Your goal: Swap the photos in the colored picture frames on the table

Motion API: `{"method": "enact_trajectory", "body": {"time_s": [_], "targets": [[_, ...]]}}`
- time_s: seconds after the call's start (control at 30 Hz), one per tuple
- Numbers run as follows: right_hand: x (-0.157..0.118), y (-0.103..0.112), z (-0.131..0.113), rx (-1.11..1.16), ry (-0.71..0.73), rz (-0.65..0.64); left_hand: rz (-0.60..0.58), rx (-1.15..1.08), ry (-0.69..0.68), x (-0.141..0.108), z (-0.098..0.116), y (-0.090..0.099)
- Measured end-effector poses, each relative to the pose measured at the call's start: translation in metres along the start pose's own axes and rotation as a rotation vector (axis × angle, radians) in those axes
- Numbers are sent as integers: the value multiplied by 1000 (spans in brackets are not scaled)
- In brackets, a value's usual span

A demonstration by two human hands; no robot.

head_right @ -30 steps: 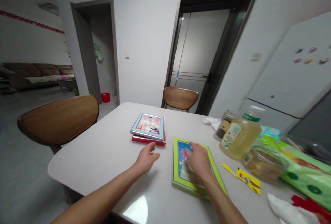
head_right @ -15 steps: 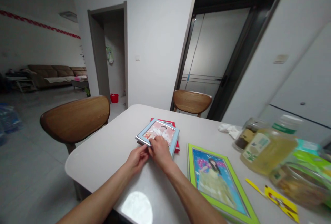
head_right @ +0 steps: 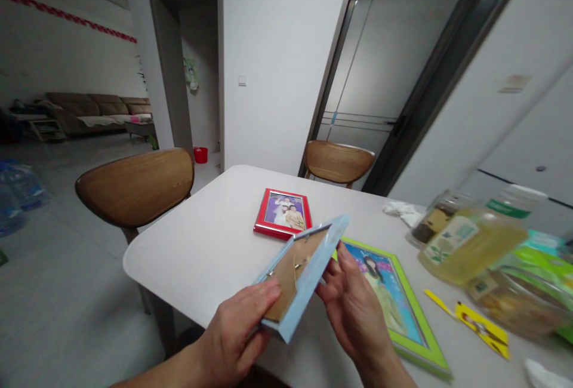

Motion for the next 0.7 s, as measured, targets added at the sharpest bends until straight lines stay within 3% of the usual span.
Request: {"method": "enact_trajectory", "body": {"time_s": [0.13,0.23,0.37,0.57,0.7], "targets": [[-14,18,23,-67,-107,53,-130,208,-134,-13,19,-5],[-12,30,39,-210,-134,73,-252,273,-133,-18,22,-17],[-1,36,55,-423,-160,10,-386,296,-84,-29,14,-35],[16,57,55,-1068,8,-22,-481,244,-62,-43,5,-58],[18,55,54,-1398,144,-71,-510,215,-39,-38,6,-63]]}}
Point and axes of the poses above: each hand's wrist, its own x-axis towards the middle knuckle, its own y-axis out of the back of the hand, z = x × y, the point moved 8 cm from there along x, towards the middle knuckle, and after that the axes turned 15 degrees about x, right-handed, at the moved point
